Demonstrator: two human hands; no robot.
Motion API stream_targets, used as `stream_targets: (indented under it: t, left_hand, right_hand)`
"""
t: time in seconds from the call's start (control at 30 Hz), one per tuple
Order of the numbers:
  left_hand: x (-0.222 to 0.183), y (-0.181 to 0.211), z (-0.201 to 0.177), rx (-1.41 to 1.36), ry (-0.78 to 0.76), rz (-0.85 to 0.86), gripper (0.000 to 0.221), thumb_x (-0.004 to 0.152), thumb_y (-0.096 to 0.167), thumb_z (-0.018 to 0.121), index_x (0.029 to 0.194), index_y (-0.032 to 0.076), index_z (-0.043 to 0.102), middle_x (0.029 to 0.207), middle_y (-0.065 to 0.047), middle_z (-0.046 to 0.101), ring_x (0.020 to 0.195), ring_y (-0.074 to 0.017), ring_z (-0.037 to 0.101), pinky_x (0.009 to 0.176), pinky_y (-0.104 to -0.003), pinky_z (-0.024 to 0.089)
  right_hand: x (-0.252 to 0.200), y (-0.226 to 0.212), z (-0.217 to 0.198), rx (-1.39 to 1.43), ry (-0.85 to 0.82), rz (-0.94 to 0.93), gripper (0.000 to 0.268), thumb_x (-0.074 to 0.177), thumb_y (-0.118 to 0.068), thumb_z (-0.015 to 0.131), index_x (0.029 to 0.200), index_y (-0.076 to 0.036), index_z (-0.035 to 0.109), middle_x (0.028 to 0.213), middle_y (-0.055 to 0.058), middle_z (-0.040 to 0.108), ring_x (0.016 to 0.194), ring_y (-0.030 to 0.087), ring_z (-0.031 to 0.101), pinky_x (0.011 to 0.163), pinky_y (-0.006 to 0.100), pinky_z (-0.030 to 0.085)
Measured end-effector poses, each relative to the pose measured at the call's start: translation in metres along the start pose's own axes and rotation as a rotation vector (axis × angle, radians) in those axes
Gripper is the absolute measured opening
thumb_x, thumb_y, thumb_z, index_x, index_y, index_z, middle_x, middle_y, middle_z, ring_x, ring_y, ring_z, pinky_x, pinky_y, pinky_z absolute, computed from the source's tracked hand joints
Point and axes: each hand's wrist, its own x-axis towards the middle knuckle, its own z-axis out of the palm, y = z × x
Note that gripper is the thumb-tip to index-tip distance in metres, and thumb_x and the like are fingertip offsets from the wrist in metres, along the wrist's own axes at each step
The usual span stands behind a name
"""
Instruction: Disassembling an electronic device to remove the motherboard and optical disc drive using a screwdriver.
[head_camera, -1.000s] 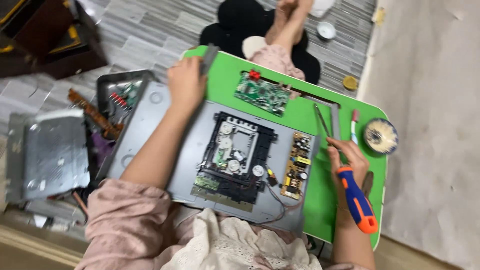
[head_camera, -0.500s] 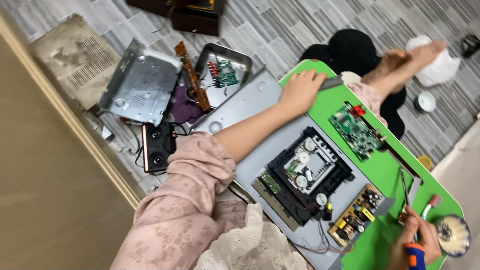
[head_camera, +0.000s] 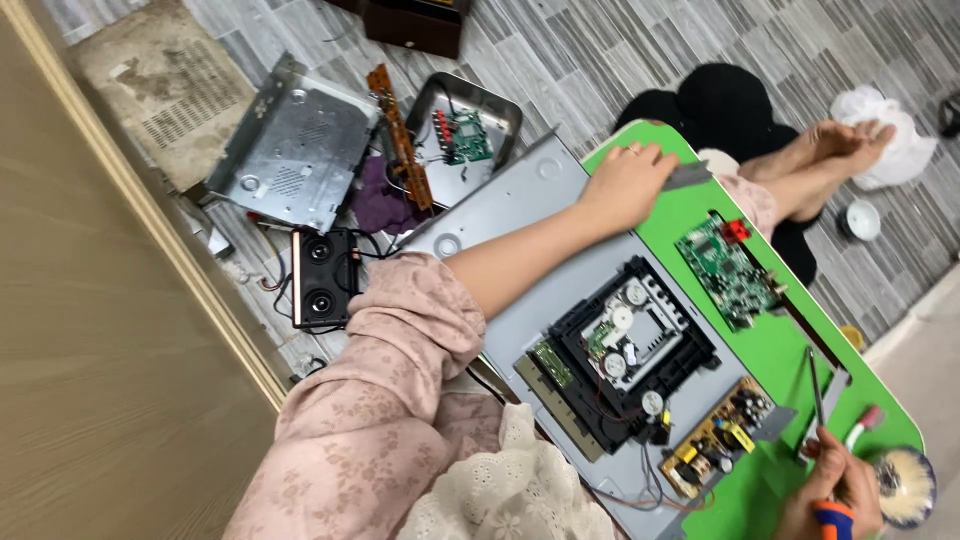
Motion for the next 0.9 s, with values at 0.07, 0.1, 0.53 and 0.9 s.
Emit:
stream_targets:
  t: [0.07,0.1,0.53,0.9]
  left_hand:
    - [0.0,-0.008,0.003,-0.037,0.08,0.021,0.025,0.084,0.017,0.059,0.108,0.011,0.065,0.096,-0.013,0.066,0.085,-0.0344,0.065,0.08,-0.048,0.052]
    - [0.001,-0.005,0.009,-0.07,0.168,0.035,0.022,0.083,0.018,0.06,0.102,0.012,0.067,0.089,-0.014,0.069,0.077,-0.0373,0.067,0.07,-0.05,0.053]
    - [-0.012,0.002,-0.048,-0.178,0.063,0.18,0.027,0.083,0.006,0.071,0.109,0.009,0.065,0.103,-0.012,0.063,0.094,-0.0333,0.061,0.087,-0.046,0.047]
    - [-0.031,0.059,-0.103,-0.392,-0.569,0.618,0.022,0.092,0.026,0.07,0.086,0.008,0.079,0.123,-0.008,0.066,0.123,-0.0311,0.05,0.105,-0.049,0.041]
  right_hand:
    - [0.001,0.024,0.012,0.068,0.054,0.003,0.025,0.128,0.008,0.051,0.131,0.023,0.071,0.106,0.03,0.065,0.089,0.033,0.063,0.085,0.04,0.053]
    - [-0.004,0.039,0.013,0.141,0.111,-0.003,0.025,0.119,0.019,0.05,0.131,0.022,0.072,0.107,0.029,0.063,0.091,0.034,0.064,0.087,0.039,0.053]
    - [0.016,-0.051,-0.007,0.151,0.091,0.076,0.018,0.11,0.004,0.059,0.118,0.013,0.072,0.097,0.02,0.064,0.085,0.026,0.061,0.08,0.034,0.05]
    - [0.027,-0.082,-0.015,0.087,0.074,0.059,0.025,0.108,-0.013,0.068,0.113,0.011,0.075,0.095,0.018,0.068,0.079,0.025,0.06,0.072,0.035,0.047]
